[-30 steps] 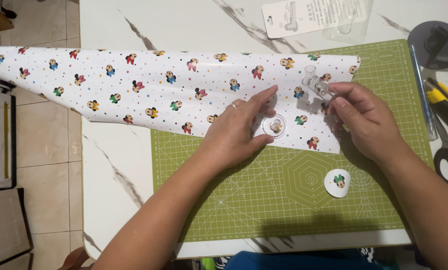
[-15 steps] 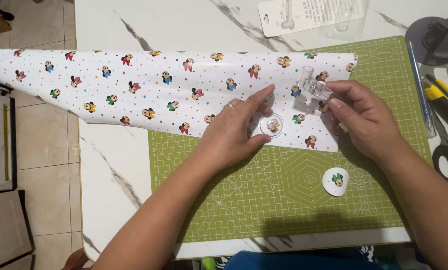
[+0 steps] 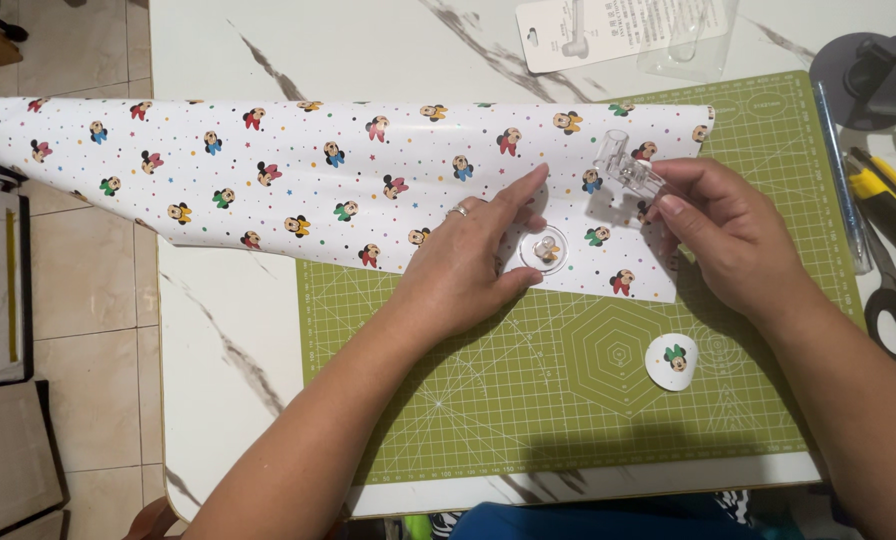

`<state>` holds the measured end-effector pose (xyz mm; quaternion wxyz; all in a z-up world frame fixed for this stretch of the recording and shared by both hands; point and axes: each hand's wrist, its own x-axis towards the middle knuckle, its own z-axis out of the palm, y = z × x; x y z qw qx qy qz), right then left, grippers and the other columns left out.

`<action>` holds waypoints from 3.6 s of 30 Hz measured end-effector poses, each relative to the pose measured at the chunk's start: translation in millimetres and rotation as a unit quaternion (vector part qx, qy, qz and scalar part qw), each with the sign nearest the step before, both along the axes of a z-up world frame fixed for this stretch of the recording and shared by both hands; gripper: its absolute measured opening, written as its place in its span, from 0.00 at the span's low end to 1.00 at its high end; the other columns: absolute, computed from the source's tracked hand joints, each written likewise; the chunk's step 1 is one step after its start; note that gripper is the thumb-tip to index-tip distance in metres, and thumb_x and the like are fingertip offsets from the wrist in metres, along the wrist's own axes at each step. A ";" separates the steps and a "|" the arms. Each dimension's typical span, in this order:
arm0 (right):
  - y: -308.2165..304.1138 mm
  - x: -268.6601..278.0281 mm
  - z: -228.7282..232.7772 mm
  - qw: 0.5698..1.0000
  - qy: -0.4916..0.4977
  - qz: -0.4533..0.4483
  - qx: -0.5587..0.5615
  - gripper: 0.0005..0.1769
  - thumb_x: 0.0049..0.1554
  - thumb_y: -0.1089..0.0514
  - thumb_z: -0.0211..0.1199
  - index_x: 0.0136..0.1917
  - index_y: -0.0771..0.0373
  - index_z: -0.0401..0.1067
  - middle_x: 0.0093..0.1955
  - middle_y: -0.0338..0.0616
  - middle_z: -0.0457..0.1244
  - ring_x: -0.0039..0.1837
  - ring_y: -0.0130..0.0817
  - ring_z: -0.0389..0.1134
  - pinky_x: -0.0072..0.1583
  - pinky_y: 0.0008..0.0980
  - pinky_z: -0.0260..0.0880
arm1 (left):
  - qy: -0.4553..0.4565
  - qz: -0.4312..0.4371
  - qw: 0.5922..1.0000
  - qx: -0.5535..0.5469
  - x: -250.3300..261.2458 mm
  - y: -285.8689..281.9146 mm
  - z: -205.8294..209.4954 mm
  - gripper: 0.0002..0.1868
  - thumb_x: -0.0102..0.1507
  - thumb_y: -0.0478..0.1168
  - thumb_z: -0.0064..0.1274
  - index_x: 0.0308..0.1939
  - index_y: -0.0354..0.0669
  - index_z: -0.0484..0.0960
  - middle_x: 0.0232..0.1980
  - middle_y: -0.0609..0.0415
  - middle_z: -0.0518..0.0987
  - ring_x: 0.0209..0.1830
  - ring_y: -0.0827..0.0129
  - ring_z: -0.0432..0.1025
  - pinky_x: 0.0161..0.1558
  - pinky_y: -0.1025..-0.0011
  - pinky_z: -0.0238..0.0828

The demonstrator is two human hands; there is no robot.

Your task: The person unrolls a roll of wrapping paper on a green cutting mat, then uses a clear circular punch tool to cut multiple round pieces from the paper. The cut circles are placed on the mat as the person continues punching additional circles.

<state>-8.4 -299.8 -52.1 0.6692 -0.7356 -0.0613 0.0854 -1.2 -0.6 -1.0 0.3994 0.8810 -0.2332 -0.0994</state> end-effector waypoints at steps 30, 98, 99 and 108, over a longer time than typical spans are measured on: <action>24.1 -15.9 38.8 0.957 -0.180 0.052 -0.220 0.18 0.60 0.64 0.63 0.63 0.57 0.76 0.53 0.41 0.61 0.53 0.27 0.67 0.56 0.26 0.73 | -0.004 0.006 1.000 0.007 -1.0 -1.3 2.9 0.53 0.52 0.40 0.69 0.77 0.55 0.56 0.56 0.61 0.84 0.53 0.56 0.75 0.55 0.58 0.73; 34.2 -63.9 58.4 0.788 -0.313 0.066 -0.527 0.25 0.53 0.59 0.63 0.65 0.52 0.75 0.65 0.47 0.67 0.66 0.48 0.66 0.66 0.48 0.65 | -0.258 -0.002 0.953 0.162 -37.4 -13.3 14.9 0.21 0.55 0.36 0.62 0.53 0.43 0.83 0.61 0.42 0.75 0.62 0.51 0.70 0.50 0.55 0.71; 33.9 -66.6 58.3 0.790 -0.310 0.065 -0.525 0.25 0.53 0.59 0.63 0.65 0.54 0.75 0.66 0.46 0.67 0.66 0.49 0.66 0.68 0.48 0.64 | -0.264 -0.001 0.952 0.157 -38.6 -13.2 14.7 0.22 0.54 0.36 0.62 0.53 0.42 0.83 0.62 0.40 0.75 0.62 0.50 0.69 0.51 0.55 0.71; 39.5 -92.1 57.8 0.762 -0.290 0.080 -0.574 0.32 0.52 0.57 0.59 0.70 0.61 0.69 0.69 0.49 0.65 0.69 0.49 0.64 0.73 0.51 0.57 | -0.262 -0.001 0.955 0.139 -44.0 -11.4 15.2 0.23 0.54 0.35 0.62 0.55 0.40 0.82 0.59 0.40 0.75 0.60 0.50 0.70 0.54 0.55 0.70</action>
